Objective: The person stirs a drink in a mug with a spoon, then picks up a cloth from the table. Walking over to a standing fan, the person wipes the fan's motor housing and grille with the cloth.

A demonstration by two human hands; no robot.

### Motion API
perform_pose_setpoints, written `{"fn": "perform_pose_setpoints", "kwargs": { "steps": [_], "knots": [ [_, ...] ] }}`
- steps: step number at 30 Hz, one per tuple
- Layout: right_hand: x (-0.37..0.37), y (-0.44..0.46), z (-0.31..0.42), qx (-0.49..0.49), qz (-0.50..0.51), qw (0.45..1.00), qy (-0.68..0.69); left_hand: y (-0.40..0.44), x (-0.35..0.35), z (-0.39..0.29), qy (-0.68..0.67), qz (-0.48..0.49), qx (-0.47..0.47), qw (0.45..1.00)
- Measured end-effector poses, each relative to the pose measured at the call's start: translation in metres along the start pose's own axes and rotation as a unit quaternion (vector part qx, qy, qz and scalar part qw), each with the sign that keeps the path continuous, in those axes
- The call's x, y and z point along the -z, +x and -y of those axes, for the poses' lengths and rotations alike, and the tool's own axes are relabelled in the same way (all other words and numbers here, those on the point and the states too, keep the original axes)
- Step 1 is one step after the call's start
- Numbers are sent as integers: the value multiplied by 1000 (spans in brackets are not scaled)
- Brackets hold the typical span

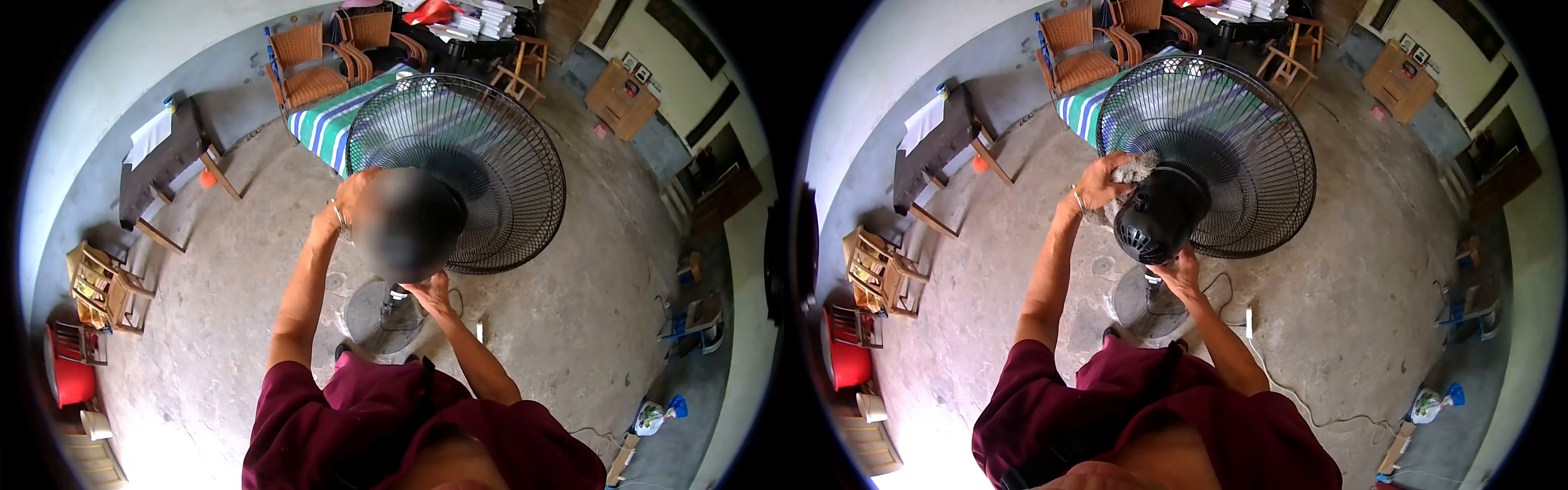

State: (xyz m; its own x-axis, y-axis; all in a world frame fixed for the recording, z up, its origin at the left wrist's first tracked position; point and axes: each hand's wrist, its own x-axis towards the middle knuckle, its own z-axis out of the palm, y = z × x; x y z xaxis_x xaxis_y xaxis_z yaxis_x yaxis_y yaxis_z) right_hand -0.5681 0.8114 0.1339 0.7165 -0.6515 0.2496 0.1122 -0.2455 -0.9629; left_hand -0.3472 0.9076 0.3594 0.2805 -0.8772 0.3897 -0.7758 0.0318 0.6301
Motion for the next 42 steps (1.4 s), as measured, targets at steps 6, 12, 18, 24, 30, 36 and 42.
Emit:
{"fn": "perform_pose_setpoints", "kwargs": {
  "steps": [6,12,18,24,30,36,42],
  "knots": [
    [-2,-1,39,79,-22,993,-85,5,26,-45,-38,-2,-39,999],
    [-7,1,28,88,-9,990,-107,24,31,-95,212,26,-68,975],
    [-3,1,23,144,-15,963,-228,51,32,-121,248,163,-43,954],
    [-1,-5,65,136,-50,971,-192,61,41,-161,219,210,-40,952],
    [-4,-3,81,200,-96,953,-207,72,40,-139,201,250,-17,947],
    [-7,-3,81,198,-135,947,-214,86,14,-154,316,270,-87,906],
    [-1,-3,89,188,-133,954,-193,86,-16,-182,415,296,-156,846]
  ]
}}
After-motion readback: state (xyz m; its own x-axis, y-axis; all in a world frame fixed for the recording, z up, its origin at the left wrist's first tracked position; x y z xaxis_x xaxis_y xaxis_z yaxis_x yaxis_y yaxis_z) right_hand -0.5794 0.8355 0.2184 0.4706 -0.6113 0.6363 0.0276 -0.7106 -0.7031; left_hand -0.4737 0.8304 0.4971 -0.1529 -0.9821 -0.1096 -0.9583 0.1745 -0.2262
